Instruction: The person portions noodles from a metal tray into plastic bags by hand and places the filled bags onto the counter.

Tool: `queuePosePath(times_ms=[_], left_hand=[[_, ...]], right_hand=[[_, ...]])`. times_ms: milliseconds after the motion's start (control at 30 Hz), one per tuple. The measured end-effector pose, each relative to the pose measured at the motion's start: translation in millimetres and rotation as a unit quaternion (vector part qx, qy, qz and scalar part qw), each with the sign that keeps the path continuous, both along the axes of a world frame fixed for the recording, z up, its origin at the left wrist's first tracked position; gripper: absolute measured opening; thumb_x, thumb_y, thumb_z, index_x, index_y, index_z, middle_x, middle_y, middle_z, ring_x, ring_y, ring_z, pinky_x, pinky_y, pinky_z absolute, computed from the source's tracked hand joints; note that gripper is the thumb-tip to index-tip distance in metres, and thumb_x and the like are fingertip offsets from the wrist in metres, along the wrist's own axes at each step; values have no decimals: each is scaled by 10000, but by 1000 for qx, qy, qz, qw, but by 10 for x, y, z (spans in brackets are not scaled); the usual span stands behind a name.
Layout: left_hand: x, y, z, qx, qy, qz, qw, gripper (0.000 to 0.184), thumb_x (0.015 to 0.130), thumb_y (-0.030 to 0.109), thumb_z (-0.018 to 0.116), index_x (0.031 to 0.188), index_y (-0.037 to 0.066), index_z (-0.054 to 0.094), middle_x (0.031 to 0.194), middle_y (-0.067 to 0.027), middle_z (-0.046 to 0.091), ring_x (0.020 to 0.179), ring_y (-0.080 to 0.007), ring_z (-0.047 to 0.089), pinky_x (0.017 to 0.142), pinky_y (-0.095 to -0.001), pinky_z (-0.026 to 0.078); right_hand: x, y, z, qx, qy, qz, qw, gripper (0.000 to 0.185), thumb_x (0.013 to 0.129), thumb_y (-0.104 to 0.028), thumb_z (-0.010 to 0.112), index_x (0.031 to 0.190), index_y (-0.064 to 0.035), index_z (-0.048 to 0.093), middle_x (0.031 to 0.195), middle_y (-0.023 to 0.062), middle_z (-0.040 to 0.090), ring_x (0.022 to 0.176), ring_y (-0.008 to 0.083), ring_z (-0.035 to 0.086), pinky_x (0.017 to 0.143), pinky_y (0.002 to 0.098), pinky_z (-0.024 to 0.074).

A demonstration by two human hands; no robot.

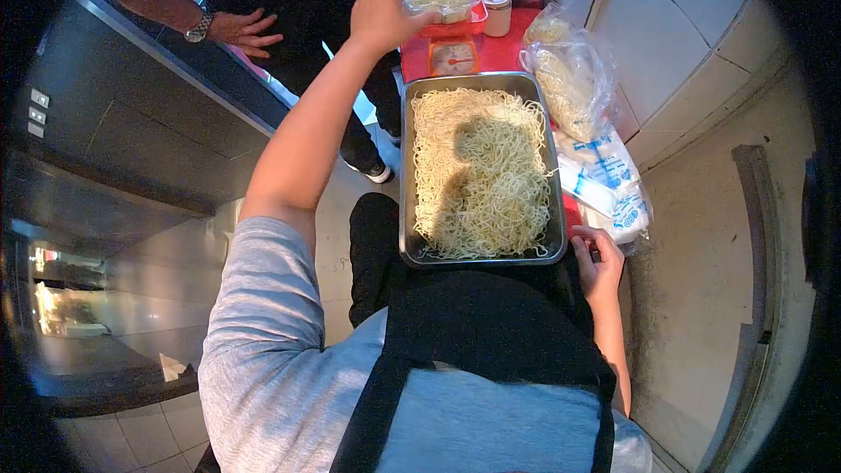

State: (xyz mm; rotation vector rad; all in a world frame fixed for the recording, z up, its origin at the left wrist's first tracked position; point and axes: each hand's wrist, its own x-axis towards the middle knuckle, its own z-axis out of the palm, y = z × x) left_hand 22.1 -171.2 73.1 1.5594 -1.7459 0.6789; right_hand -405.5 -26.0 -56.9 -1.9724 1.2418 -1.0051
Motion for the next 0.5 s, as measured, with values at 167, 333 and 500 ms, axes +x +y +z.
queuePosePath(times_ms=[167,333,500], left_hand=[[13,115,264,-109,77,-101,986,482,642,179,798,1029,78,531,1150,-197,394,1145,-366,397,981,-420,358],[-72,146,289,-85,-6,-118,989,788,554,216,857,1213,68,450,1267,-216,381,1190,-391,398,998,-443,364],[-28,-417,-134,126,-9,37,991,823,645,371,787,1359,196,417,1252,-194,506,1136,-368,505,853,-456,483]], right_hand=[[-21,-21,-29,-11,-9,-3,1000,161,788,-11,648,947,-34,661,816,83,647,677,153,560,665,265,460],[-21,36,16,2,11,-9,1000,166,784,-4,651,948,-31,659,809,83,641,667,152,546,654,262,454],[-206,94,-141,-7,-9,-25,1000,144,792,-12,647,935,-5,656,750,87,613,634,164,536,636,272,447]])
